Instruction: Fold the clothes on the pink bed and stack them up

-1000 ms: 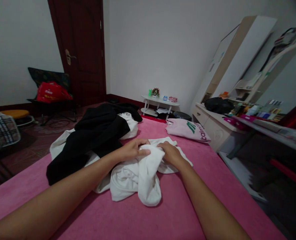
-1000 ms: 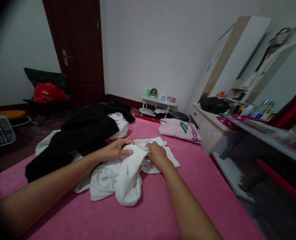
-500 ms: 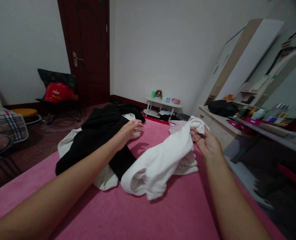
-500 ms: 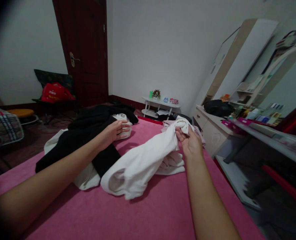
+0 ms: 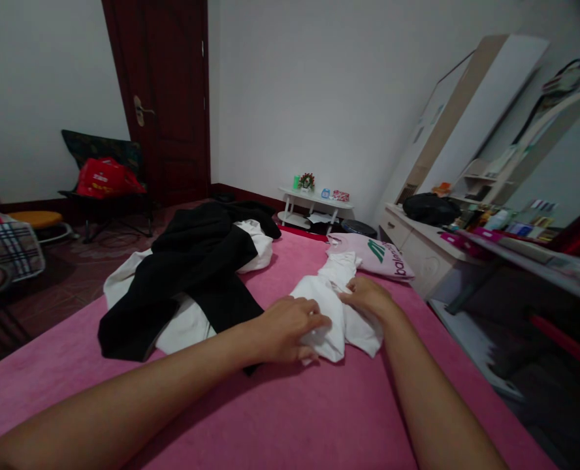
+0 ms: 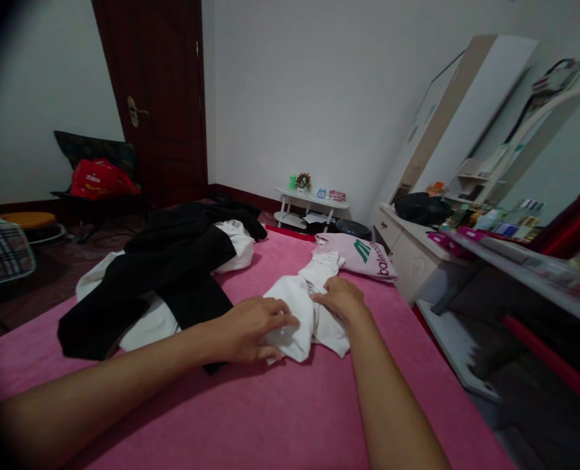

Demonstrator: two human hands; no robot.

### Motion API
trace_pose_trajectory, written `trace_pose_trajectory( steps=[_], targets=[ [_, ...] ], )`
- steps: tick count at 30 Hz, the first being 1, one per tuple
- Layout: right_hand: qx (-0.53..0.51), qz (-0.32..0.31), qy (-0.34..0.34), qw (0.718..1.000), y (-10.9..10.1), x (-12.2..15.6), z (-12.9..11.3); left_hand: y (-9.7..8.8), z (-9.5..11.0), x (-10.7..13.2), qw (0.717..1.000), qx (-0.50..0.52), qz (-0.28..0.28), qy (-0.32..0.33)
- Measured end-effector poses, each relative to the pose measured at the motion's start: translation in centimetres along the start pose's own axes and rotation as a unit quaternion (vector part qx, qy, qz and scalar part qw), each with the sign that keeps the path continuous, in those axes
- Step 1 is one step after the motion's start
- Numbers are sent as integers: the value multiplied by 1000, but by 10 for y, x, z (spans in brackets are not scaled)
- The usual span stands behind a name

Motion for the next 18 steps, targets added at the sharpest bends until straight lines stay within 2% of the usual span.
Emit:
trace_pose_trajectory(
  steps=[2, 3, 5, 6, 8, 10, 12, 14, 15, 16, 17, 18],
  targets=[
    [46, -36, 3, 998, 2, 1, -1, 4, -9, 2, 999, -14, -6, -36],
    [27, -46, 6, 999, 1, 1, -4, 4, -11, 3, 999, -15, 6, -48],
    [-96, -39, 20, 994, -6, 0, -11, -5, -11, 4, 996, -11, 68, -55],
    [-186, -21, 25, 982, -12, -1, -18, -12, -8, 4, 992, -9, 114, -47],
    [-370, 22, 24, 929, -25, 2, -36, -28, 8, 6, 980, 0, 198, 7],
    [-503, 38, -6, 864, -35, 12, -62, -37, 34, 8, 966, 18, 234, 105],
    [-573, -6, -66, 817, -38, 29, -97, -37, 65, 11, 949, 36, 216, 228],
    [-580, -112, -142, 794, -33, 51, -134, -27, 85, 13, 935, 32, 169, 310],
    [-564, -169, -179, 788, -29, 61, -149, -21, 88, 12, 938, 21, 142, 317],
    [-542, -212, -207, 786, -25, 69, -158, -15, 84, 10, 948, 6, 116, 296],
    [-517, -232, -225, 793, -21, 72, -161, -9, 73, 5, 963, -11, 98, 251],
    [-494, -225, -230, 807, -18, 70, -158, -6, 56, 1, 977, -28, 90, 191]
  ],
)
Point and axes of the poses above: each hand's wrist, its own x-axis away from the middle knuckle, its own y-axis out of the palm, z = x × y, the point moved 6 cm from there along -x, towards the middle knuckle, and after that the axes turned 9 degrees about z, right-handed, at the moved point
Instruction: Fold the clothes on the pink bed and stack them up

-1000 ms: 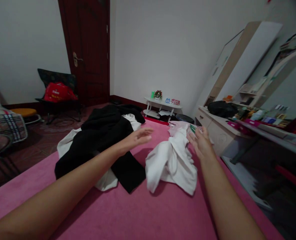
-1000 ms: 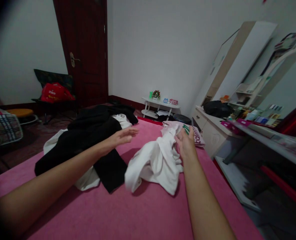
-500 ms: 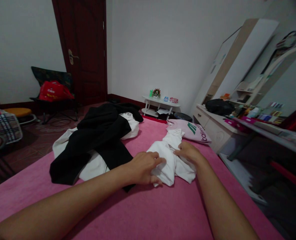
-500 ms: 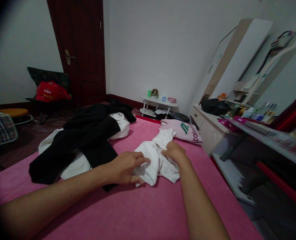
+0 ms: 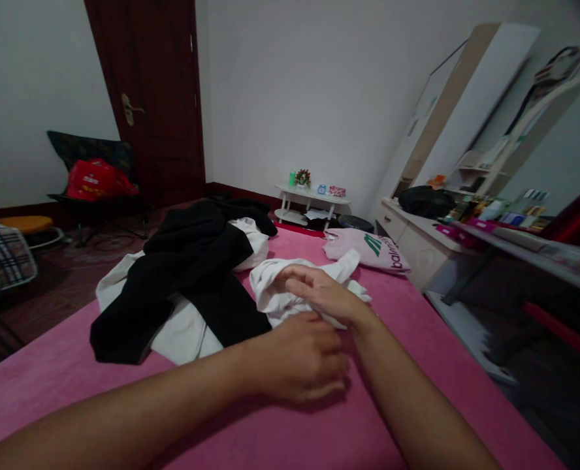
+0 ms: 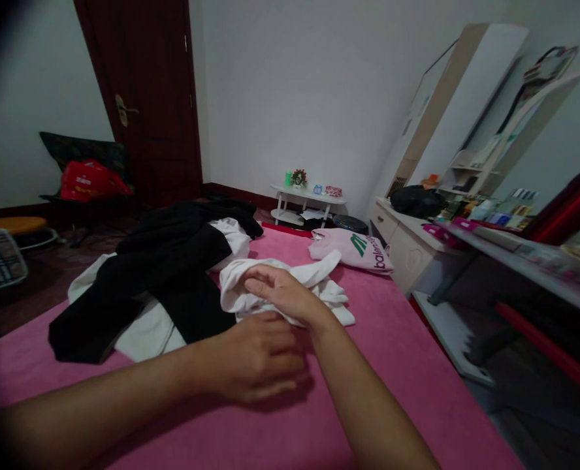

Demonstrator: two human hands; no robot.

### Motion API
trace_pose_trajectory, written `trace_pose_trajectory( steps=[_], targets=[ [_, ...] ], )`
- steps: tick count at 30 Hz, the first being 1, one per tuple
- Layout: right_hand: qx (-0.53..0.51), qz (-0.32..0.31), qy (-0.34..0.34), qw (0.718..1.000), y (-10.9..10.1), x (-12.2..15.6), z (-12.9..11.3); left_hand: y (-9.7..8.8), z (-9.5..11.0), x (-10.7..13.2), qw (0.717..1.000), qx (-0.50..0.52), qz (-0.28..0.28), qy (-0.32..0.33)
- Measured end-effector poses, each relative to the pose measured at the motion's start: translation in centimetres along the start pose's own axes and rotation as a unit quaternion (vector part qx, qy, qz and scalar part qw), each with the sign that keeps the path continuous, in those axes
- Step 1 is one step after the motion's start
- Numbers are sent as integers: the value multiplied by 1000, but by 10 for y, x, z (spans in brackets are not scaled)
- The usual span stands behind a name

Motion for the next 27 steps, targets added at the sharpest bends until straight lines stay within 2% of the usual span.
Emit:
trace_pose_trajectory(
  steps=[1, 3, 4, 6, 8, 9, 10, 13, 15, 17, 19, 22, 25, 27],
  targets=[
    [35, 27, -3, 999, -9, -1, 7, 3, -21, 6, 998, -22, -6, -64],
    [133, 125, -5, 983, -39, 0, 27, 2, -68, 24, 981, -67, 7, -184],
    [197, 177, 10, 964, -58, 1, 40, -1, -93, 36, 966, -91, 18, -239],
    [334, 263, 78, 902, -93, 8, 68, -5, -138, 65, 931, -128, 28, -340],
    [425, 302, 145, 841, -117, 16, 89, -5, -171, 92, 905, -125, 19, -405],
    [441, 305, 155, 830, -123, 17, 94, -5, -181, 101, 901, -112, 17, -419],
    [440, 301, 146, 833, -124, 17, 96, -4, -187, 107, 900, -96, 18, -425],
    [404, 286, 86, 865, -112, 9, 86, -8, -189, 109, 898, -70, 54, -430],
    [418, 265, 63, 867, -98, 5, 78, -13, -180, 99, 905, -52, 88, -413],
    [456, 224, 66, 859, -84, 4, 78, -15, -166, 85, 924, -11, 105, -367],
    [489, 188, 89, 847, -74, 7, 86, -13, -151, 73, 943, 26, 78, -324],
    [522, 187, 121, 824, -71, 14, 97, -1, -135, 64, 947, -13, -17, -321],
    [523, 265, 95, 804, -77, 17, 87, 8, -129, 62, 928, -90, -83, -352],
    [495, 325, 25, 805, -77, 16, 69, 12, -128, 60, 918, -116, -107, -365]
  ],
)
Point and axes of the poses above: each hand's wrist, its own x-axis away from the middle knuckle, its own y-axis out of the palm, z = x × y, the point moved 6 cm from there along -x, towards the middle knuckle, and after that the axes turned 9 degrees about z, right-handed, at the moved point
